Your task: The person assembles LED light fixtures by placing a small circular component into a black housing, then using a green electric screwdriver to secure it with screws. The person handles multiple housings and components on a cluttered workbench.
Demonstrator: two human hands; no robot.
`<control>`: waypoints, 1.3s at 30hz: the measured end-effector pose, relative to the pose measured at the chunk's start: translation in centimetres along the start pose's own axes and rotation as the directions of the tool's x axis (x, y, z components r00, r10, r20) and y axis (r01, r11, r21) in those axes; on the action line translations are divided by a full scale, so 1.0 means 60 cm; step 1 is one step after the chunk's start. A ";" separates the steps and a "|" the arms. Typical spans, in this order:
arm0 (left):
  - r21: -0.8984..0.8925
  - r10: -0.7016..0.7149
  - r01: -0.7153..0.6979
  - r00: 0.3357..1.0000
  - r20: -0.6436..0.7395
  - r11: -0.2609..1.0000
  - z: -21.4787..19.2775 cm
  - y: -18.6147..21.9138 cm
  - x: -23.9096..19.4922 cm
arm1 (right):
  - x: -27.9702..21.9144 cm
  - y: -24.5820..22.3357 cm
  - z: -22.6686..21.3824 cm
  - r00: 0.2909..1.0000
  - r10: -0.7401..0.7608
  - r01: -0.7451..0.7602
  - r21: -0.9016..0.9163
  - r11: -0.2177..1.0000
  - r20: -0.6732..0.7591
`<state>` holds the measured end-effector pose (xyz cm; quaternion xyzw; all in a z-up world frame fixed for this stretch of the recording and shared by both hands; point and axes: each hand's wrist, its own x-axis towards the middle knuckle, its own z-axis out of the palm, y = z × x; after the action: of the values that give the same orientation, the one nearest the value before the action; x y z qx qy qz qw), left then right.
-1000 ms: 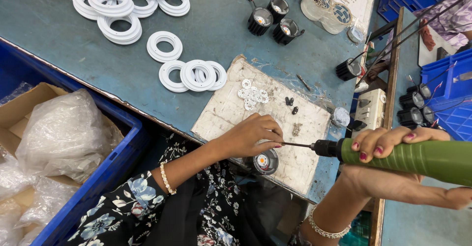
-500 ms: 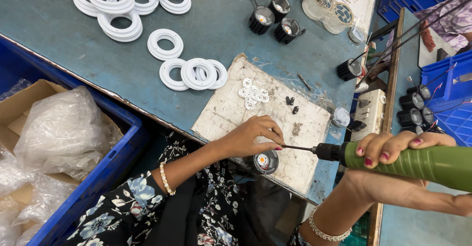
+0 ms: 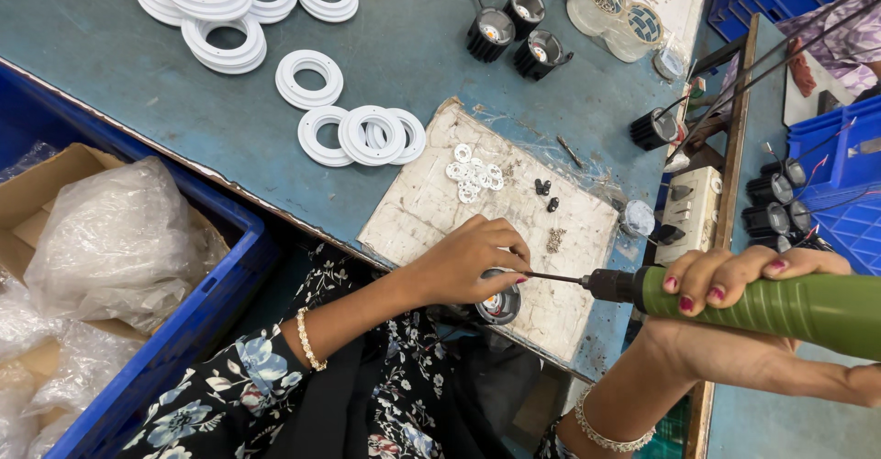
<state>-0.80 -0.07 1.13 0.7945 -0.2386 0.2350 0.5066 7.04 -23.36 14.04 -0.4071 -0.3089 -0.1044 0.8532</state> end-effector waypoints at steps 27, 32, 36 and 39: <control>0.087 -0.215 0.219 0.975 -0.057 0.972 -0.038 0.062 -0.058 | -0.025 -0.014 -0.015 0.997 0.071 -0.065 0.168 0.984 -0.027; 0.327 -0.238 0.227 0.971 -0.007 0.918 0.002 0.104 -0.089 | -0.036 -0.009 0.014 0.994 0.092 -0.093 0.015 0.996 0.059; 0.420 -0.272 0.235 0.962 0.029 0.877 0.011 0.101 -0.080 | -0.039 0.001 0.063 0.998 0.055 -0.054 -0.443 0.895 -0.011; 0.452 -0.269 0.204 0.959 0.084 0.868 0.010 0.094 -0.075 | -0.049 0.007 0.092 0.996 0.022 -0.070 -0.582 0.810 -0.091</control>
<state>-7.68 -2.11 2.06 0.9261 -0.1163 0.1605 0.3209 2.46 -19.09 14.62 -0.6524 -0.2177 -0.1897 0.7007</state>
